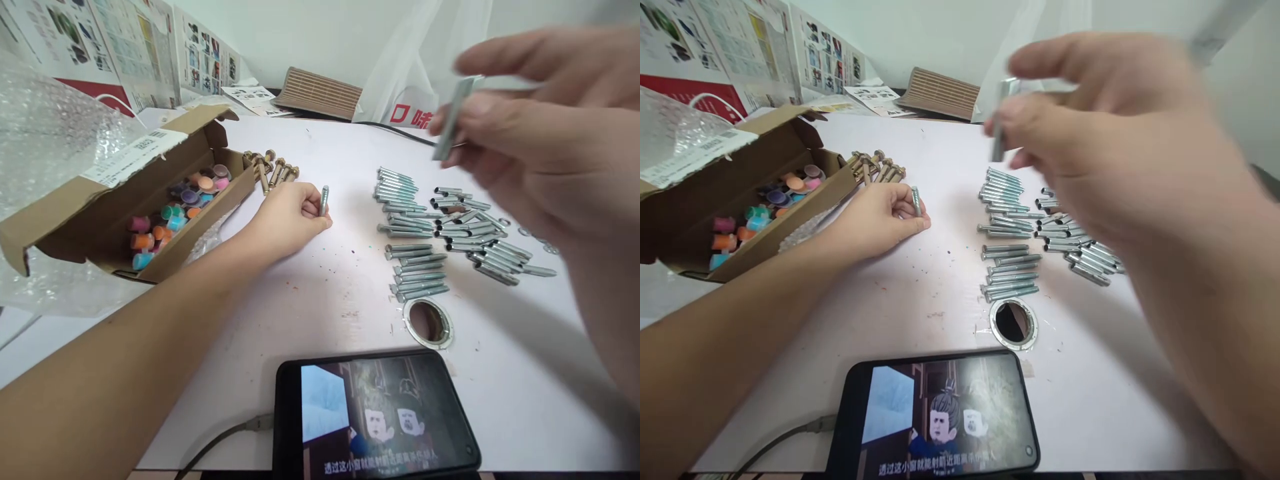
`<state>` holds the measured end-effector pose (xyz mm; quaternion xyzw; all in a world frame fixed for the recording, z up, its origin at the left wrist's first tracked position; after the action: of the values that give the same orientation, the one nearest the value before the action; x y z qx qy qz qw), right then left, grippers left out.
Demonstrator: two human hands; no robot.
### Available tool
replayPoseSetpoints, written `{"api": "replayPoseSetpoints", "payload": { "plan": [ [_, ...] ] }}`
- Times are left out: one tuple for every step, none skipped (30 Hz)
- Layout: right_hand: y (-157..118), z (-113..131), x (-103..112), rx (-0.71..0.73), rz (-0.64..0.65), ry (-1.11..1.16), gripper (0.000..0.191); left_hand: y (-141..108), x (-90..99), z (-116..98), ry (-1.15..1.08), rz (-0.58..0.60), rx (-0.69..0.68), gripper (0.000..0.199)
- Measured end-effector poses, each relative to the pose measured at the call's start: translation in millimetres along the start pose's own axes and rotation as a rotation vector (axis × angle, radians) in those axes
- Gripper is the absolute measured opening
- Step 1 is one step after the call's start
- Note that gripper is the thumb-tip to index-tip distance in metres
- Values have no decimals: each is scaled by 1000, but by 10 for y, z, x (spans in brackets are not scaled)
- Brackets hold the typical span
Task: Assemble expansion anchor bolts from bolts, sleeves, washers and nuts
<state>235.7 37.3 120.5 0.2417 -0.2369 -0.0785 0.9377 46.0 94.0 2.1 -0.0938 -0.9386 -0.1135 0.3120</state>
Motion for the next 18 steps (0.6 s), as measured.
{"api": "replayPoseSetpoints", "payload": {
  "plan": [
    [25, 24, -201, -52, 1, 140, 44, 1, 0, 6, -6, -9, 4, 8],
    [44, 29, -415, -91, 26, 184, 32, 2, 2, 10, -14, -18, 9, 8],
    [64, 67, -602, -76, 52, 212, 20, 4, 1, 10, -25, -22, 11, 7],
    [83, 94, -746, -47, 65, 203, 16, 5, 1, 7, -36, -24, 13, 7],
    [96, 108, -854, -14, 74, 186, 16, 7, 3, 4, -45, -26, 16, 8],
    [99, 116, -935, 24, 87, 170, 17, 10, 10, -2, -50, -31, 16, 9],
    [94, 105, -990, 50, 100, 154, 19, 12, 17, -6, -49, -35, 17, 10],
    [82, 85, -1023, 69, 111, 142, 19, 13, 23, -9, -41, -36, 17, 11],
    [66, 69, -1039, 90, 118, 130, 18, 13, 27, -13, -30, -36, 15, 10],
    [51, 56, -1041, 114, 119, 109, 17, 13, 31, -16, -22, -37, 13, 11],
    [36, 47, -1036, 137, 115, 86, 17, 11, 31, -20, -19, -34, 11, 11],
    [25, 41, -1029, 156, 109, 67, 17, 9, 31, -20, -18, -32, 12, 12],
    [17, 33, -1028, 167, 109, 52, 17, 7, 28, -17, -19, -30, 15, 13],
    [12, 22, -1033, 169, 115, 46, 17, 6, 25, -15, -22, -28, 17, 13],
    [11, 6, -1038, 161, 121, 49, 16, 6, 20, -13, -24, -26, 18, 13],
    [14, -17, -1042, 145, 126, 55, 16, 5, 14, -12, -25, -23, 18, 12],
    [19, -44, -1044, 127, 128, 54, 15, 5, 11, -14, -24, -22, 17, 12],
    [23, -77, -1047, 109, 131, 39, 14, 5, 9, -17, -19, -21, 14, 12]
  ]
}}
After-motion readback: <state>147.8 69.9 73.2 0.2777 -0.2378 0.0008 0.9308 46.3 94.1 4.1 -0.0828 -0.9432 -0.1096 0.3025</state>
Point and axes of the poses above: each hand's wrist, its own y-axis towards the middle knuckle, its own x-axis out of the back of the hand, z = x × y, the point moved 10 cm from there along y, towards the middle knuckle, and after that the axes turned 10 degrees about -z, right-handed, at the moved point
